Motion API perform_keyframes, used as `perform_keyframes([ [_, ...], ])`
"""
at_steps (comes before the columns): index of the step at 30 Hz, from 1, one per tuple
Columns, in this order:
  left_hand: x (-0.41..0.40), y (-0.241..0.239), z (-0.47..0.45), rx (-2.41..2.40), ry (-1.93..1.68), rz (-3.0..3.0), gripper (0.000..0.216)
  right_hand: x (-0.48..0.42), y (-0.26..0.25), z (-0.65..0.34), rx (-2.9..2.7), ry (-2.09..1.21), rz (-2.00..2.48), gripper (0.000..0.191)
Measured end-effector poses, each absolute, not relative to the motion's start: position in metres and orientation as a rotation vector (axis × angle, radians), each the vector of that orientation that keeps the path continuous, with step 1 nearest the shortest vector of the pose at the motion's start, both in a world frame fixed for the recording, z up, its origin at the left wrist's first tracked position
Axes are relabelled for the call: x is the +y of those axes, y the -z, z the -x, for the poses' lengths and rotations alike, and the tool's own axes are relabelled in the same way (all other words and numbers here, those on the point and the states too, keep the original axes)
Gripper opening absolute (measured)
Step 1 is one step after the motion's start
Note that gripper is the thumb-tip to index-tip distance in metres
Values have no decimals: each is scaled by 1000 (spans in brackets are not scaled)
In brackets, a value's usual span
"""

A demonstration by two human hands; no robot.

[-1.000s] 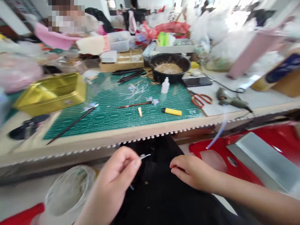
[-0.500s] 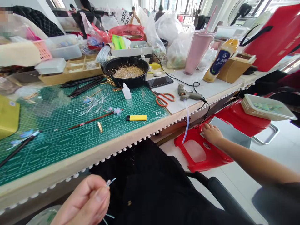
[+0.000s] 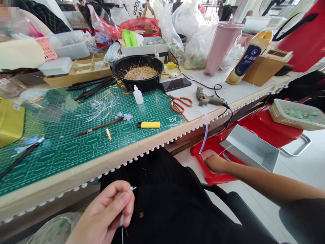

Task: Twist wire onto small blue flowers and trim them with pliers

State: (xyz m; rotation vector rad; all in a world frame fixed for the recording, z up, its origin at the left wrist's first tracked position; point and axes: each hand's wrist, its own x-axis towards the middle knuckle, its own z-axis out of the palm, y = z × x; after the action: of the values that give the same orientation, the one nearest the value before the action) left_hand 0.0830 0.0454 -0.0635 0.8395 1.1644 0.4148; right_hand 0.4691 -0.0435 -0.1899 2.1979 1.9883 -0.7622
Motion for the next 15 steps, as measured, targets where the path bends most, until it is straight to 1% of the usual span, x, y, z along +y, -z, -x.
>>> perform_keyframes([
  [2, 50, 67, -87, 1080, -348, -888, 28, -46, 174, -427, 2155, 849, -2096, 24],
  [6, 58, 75, -97, 848, -242, -869, 19, -30, 129, -351, 2511, 953, -1811, 17],
  [11, 64, 83, -90, 676, -140, -765, 23, 9, 69, -301, 2829, 906, -1574, 26],
  [13, 65, 82, -75, 664, -190, -708, 24, 22, 55, -293, 2935, 871, -1562, 25],
  [15, 65, 78, -56, 693, -325, -667, 23, 32, 48, -287, 2989, 883, -1633, 22],
])
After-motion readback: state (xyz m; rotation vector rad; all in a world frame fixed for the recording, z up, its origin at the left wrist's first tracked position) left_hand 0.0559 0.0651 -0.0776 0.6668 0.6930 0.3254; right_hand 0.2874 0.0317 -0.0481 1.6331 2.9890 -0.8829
